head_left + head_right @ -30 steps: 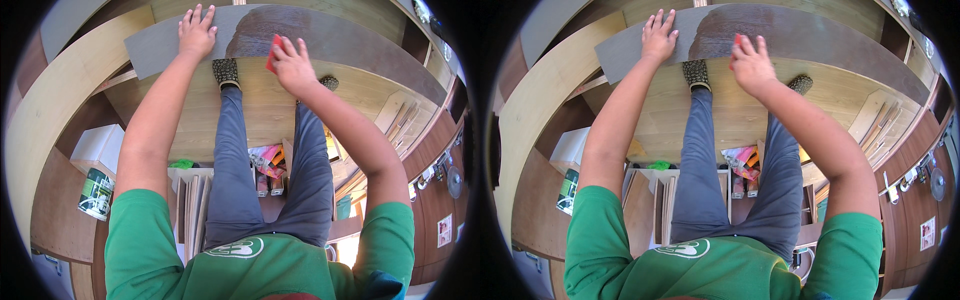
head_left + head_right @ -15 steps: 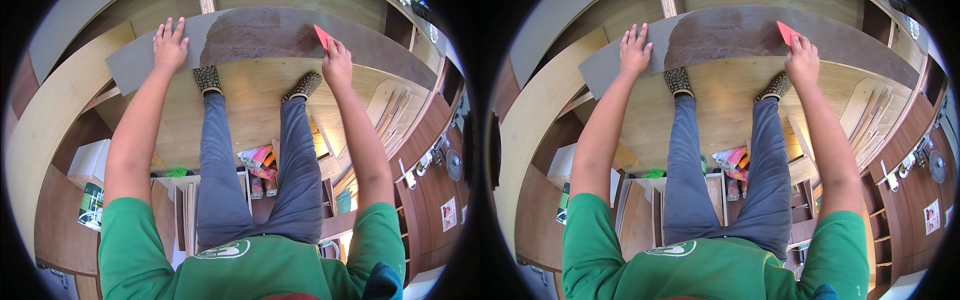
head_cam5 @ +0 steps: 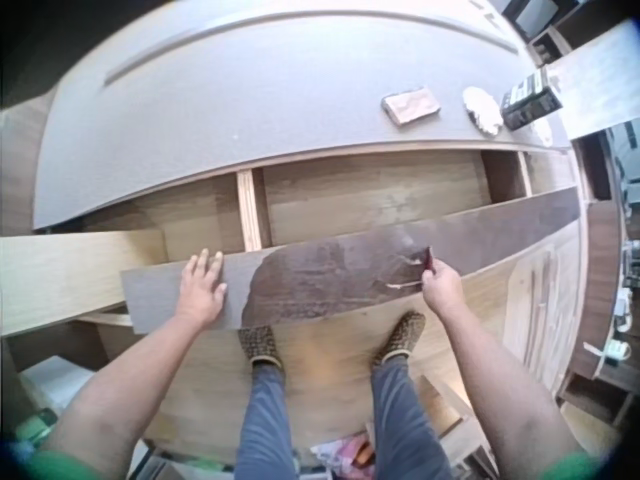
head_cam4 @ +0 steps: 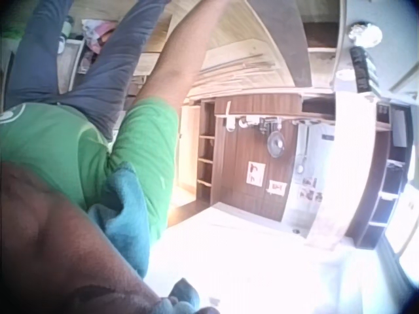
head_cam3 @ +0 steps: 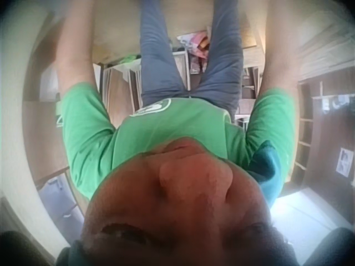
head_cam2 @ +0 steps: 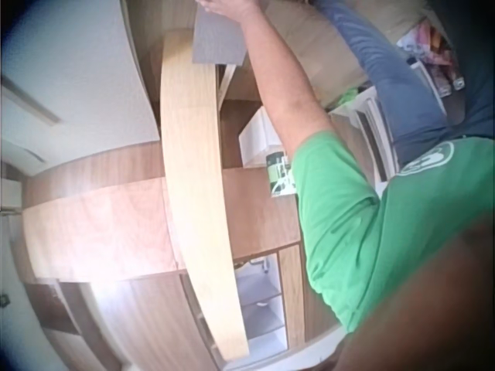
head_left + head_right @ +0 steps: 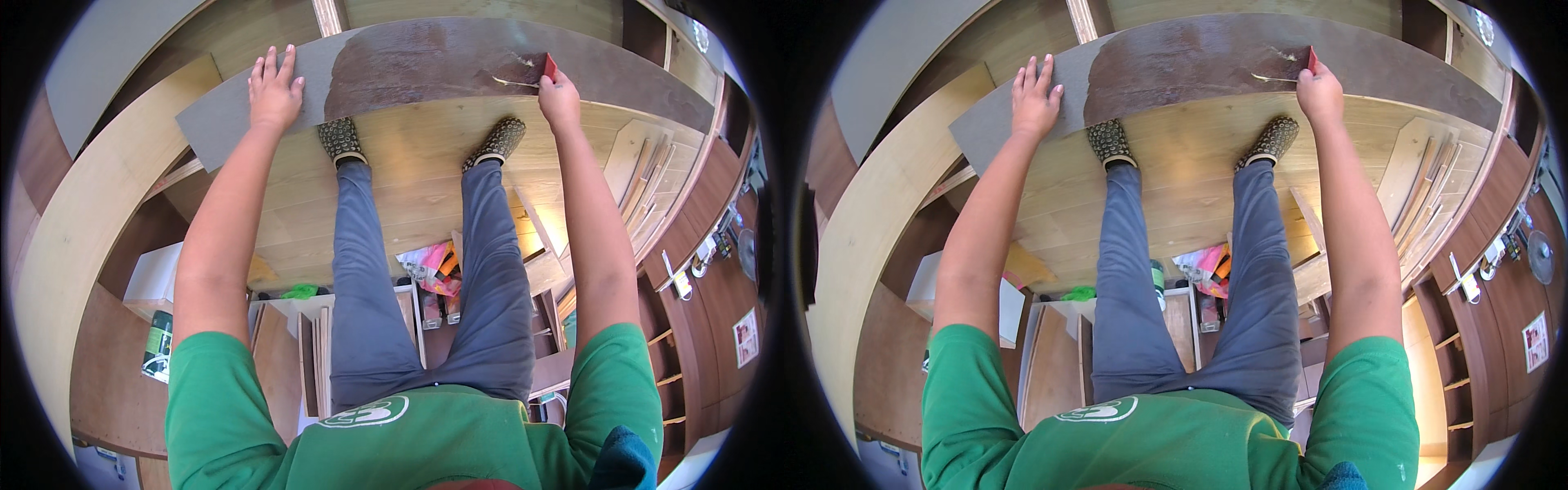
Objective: The person pours liquid adhesive from a metal container onto a wooden plank and uses a red scraper to spread the adhesive across the surface.
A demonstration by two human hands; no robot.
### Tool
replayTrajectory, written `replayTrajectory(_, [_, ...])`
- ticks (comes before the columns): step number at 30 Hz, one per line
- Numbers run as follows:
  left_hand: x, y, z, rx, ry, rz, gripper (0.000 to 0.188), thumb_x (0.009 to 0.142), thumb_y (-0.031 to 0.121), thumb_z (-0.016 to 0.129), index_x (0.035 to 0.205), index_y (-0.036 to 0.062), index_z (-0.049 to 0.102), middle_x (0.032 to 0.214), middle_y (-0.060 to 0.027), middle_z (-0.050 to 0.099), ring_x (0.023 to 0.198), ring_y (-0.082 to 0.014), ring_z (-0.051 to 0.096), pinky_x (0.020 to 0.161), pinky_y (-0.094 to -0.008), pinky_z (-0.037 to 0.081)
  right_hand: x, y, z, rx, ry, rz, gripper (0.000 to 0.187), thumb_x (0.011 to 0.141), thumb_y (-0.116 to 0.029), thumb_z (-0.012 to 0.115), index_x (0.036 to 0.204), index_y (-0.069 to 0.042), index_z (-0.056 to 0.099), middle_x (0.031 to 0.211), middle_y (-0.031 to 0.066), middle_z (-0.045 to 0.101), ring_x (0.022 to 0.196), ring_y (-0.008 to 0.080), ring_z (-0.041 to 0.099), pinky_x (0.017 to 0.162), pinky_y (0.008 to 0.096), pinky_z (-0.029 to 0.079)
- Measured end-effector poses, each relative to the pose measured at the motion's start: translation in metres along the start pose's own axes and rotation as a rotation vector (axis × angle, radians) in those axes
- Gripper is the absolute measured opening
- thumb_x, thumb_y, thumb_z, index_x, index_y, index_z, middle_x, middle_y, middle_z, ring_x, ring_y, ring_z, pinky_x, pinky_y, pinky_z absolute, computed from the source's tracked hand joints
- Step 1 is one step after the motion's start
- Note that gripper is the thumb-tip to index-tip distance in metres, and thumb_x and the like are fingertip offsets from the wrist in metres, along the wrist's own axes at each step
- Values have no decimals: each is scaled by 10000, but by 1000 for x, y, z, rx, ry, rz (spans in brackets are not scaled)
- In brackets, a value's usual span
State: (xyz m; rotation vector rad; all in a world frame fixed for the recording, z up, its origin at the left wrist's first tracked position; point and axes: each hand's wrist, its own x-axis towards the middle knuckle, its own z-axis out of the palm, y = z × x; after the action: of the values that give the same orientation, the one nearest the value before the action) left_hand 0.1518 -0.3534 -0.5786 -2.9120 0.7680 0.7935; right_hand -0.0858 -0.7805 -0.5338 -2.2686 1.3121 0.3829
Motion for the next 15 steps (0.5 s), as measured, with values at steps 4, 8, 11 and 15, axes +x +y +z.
replayTrajectory(4, [-1,5,-1,18,3,-4,650,981,376,553,1568,356,275,1646,-58,226,1504,-325,205,1228,-468,193,-23,-21,39,-34,-26,-31,426,882,-269,520,1187,-20,683,1101,262,679,1039,404,658,942,458,509])
replayTrajectory(8, [-3,1,-1,1,-4,-17,656,980,375,551,1570,361,266,1649,-57,215,1506,-324,201,1228,-490,182,-78,-100,82,11,-117,-93,400,892,-270,508,1121,10,678,1042,252,673,995,413,651,917,479,514])
replayTrajectory(11, [-2,0,-1,-28,9,-5,652,979,373,552,1568,362,273,1648,-58,218,1506,-325,199,1227,-497,184,-90,-151,79,205,-347,-68,357,914,-284,502,1150,-78,675,1092,228,687,1047,386,653,937,468,507])
replayTrajectory(15, [-5,-3,2,-46,23,7,645,977,372,551,1565,357,285,1646,-61,224,1508,-324,194,1225,-503,185,-72,-142,46,261,-167,-125,369,923,-295,505,1194,-118,682,1125,200,692,1058,377,653,942,456,507])
